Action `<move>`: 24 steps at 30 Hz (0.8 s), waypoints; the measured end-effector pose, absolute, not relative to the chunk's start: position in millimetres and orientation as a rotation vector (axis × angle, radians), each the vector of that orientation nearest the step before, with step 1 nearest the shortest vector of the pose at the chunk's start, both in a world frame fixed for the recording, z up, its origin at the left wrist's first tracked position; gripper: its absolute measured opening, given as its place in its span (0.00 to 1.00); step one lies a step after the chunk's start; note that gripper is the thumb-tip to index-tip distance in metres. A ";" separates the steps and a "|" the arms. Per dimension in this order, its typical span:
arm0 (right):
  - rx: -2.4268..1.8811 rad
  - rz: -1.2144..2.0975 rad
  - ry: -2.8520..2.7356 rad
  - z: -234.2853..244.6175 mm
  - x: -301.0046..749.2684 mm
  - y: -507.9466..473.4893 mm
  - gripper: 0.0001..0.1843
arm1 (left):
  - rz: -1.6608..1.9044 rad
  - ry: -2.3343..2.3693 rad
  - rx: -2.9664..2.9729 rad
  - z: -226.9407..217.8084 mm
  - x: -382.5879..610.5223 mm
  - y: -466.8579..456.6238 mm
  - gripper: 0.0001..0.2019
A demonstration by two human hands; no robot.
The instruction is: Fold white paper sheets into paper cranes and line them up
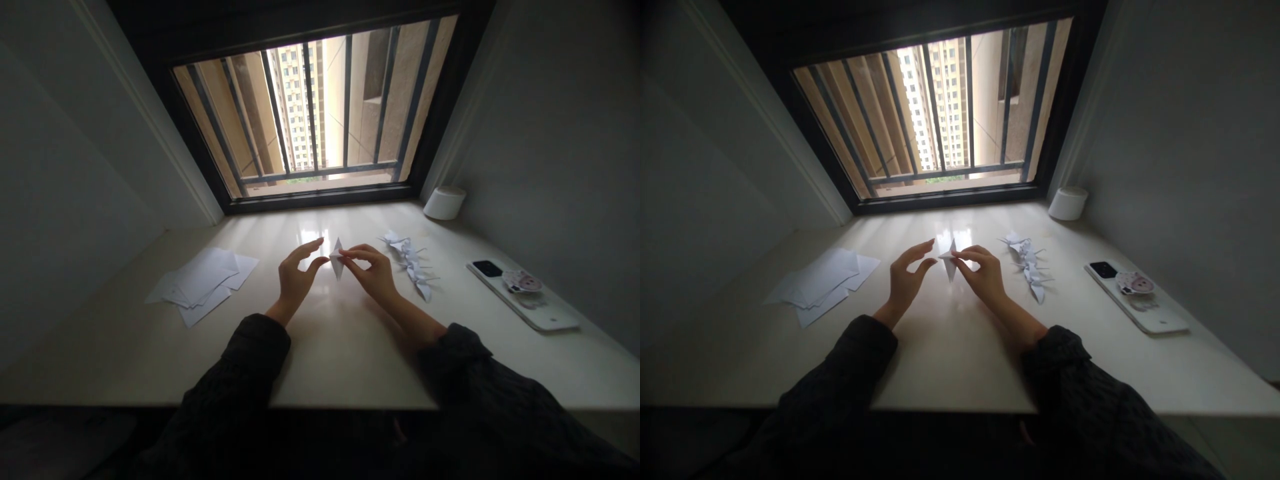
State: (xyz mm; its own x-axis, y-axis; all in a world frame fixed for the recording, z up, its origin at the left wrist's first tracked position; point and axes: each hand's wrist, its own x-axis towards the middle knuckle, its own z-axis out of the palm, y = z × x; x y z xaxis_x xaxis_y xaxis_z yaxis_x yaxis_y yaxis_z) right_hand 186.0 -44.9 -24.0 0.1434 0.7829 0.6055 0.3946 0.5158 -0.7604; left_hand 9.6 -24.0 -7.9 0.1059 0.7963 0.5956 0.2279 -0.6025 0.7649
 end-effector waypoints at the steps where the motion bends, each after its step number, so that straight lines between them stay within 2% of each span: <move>1: -1.066 0.398 -1.451 -24.0 185.8 -44.4 0.11 | 1.470 0.996 1.819 -9.9 9.7 -21.1 0.24; 3: -1.047 0.467 -1.416 -25.0 185.7 -42.9 0.12 | 1.279 0.939 1.637 -15.1 11.0 -15.4 0.29; 7: -1.025 0.662 -1.364 -28.9 186.0 -39.6 0.15 | 1.016 0.916 1.372 -24.3 15.3 -10.1 0.27; 14: -0.992 0.944 -1.223 -36.5 185.0 -36.8 0.18 | 1.050 0.925 1.232 -27.7 16.3 -11.3 0.21; 24: -0.963 1.050 -1.157 -38.4 185.2 -36.4 0.12 | 1.029 0.909 1.146 -30.1 18.5 -11.8 0.20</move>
State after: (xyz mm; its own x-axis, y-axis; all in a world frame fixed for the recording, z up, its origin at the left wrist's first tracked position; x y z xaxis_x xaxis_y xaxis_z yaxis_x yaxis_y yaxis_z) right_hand 185.2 -36.4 -38.4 0.0859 0.9695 0.2296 -0.1351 0.2397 -0.9614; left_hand 18.5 -11.8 -30.1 0.2837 0.9577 -0.0480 -0.1660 0.0984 0.9812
